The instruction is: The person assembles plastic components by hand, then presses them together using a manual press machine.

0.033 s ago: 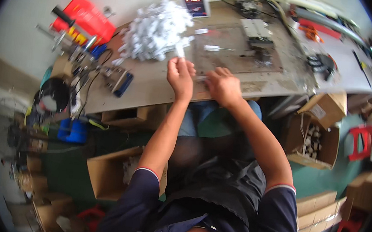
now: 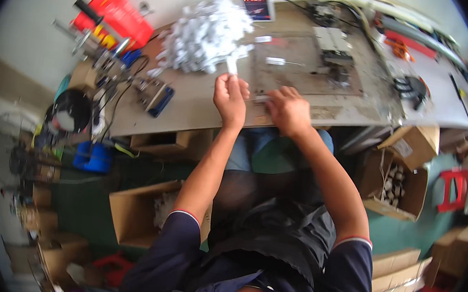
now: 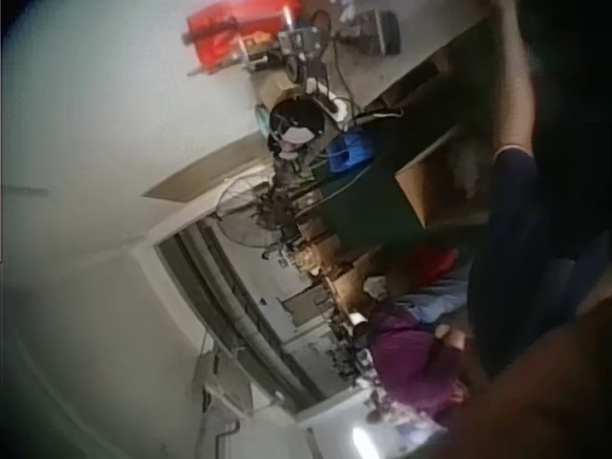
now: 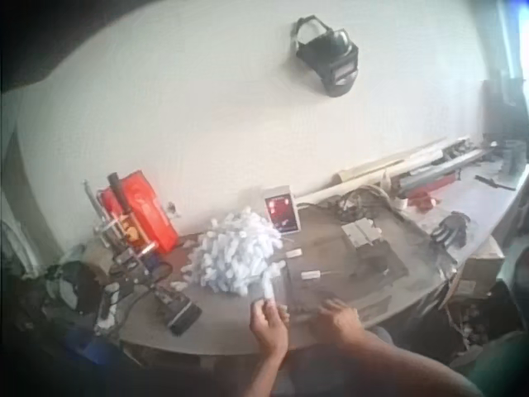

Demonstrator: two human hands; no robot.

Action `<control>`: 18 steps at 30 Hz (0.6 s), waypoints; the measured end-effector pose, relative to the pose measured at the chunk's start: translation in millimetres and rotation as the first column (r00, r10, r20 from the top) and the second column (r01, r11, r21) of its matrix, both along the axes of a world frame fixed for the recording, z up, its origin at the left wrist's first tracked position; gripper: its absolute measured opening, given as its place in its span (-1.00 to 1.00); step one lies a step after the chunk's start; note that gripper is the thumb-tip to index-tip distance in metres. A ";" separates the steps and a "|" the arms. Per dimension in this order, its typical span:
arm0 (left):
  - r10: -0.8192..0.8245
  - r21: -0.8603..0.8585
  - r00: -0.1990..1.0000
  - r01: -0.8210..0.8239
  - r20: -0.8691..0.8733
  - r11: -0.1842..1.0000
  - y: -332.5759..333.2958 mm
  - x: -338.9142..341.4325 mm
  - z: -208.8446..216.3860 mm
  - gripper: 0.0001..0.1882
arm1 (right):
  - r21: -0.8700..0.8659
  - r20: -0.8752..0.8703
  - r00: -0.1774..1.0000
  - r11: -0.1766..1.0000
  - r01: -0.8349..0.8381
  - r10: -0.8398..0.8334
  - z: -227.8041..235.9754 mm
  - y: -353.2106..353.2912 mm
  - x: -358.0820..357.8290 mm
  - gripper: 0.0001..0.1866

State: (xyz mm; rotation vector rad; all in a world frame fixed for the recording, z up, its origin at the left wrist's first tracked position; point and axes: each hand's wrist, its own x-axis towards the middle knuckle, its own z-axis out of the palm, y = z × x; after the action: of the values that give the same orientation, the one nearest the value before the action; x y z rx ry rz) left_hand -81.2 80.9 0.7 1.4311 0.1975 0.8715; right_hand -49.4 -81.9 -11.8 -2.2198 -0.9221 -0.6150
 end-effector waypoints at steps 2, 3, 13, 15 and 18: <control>0.038 -0.011 0.999 -0.038 -0.020 0.999 24.9 -30.6 -4.3 -0.85 | 0.000 0.021 1.000 1.000 -0.008 0.008 5.9 2.0 -4.6 -0.73; 0.058 0.025 0.998 -0.057 -0.037 0.998 41.6 -48.4 -5.5 -0.85 | -0.002 0.022 0.999 1.000 -0.031 0.031 7.9 4.1 -6.5 -0.71; 0.460 0.373 0.841 -0.344 -0.284 0.861 232.1 -159.2 -0.2 -0.75 | 0.164 -0.109 0.992 0.985 -0.046 0.064 18.1 19.9 0.1 -0.70; 0.444 0.312 0.846 -0.353 -0.297 0.882 248.3 -157.9 10.3 -0.72 | 0.164 -0.124 0.988 0.984 -0.065 0.086 30.1 35.0 3.3 -0.71; 0.415 0.247 0.839 -0.344 -0.352 0.906 265.2 -144.8 17.5 -0.71 | 0.192 -0.156 0.974 0.972 -0.133 0.164 49.4 61.1 12.9 -0.73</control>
State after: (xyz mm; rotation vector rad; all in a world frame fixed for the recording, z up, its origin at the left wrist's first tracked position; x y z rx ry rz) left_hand -226.0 346.1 18.2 1.7616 0.7561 0.9245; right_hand -36.5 -20.8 37.5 -1.9870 -0.8975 -0.4135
